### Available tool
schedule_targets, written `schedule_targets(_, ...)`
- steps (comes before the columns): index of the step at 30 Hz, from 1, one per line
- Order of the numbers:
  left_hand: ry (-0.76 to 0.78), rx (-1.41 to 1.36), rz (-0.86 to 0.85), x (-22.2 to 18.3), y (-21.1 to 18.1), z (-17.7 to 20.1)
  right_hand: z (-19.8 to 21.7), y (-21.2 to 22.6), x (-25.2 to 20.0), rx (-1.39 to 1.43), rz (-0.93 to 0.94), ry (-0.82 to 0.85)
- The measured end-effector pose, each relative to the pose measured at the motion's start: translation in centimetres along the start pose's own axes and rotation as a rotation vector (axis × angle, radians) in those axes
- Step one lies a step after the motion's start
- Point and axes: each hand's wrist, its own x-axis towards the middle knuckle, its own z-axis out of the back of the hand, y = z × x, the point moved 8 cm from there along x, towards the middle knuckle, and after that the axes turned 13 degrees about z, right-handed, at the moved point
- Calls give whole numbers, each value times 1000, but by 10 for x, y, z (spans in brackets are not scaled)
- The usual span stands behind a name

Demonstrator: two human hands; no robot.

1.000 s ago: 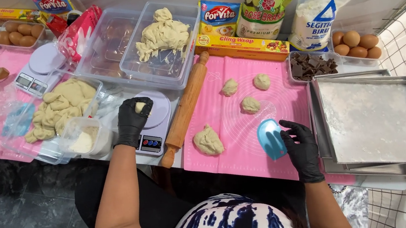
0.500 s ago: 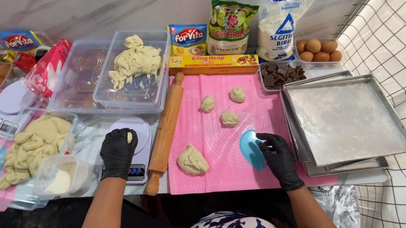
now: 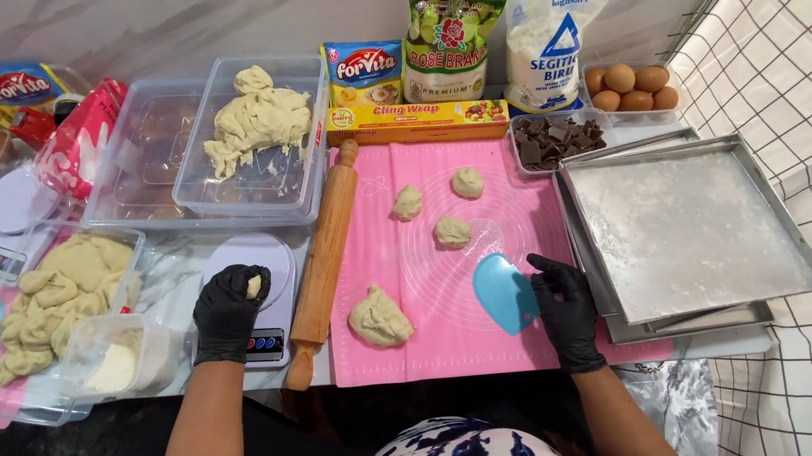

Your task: Portioning dough using a scale and shaping it into balls on a silicone mat.

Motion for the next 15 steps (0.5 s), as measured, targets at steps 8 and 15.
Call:
schedule_targets(8,98,-194,55,6,7,0,12,24,-5,149,143,-138)
schedule_targets(15,502,-568,171,47,-1,26,14,32,-9,160,162,-132)
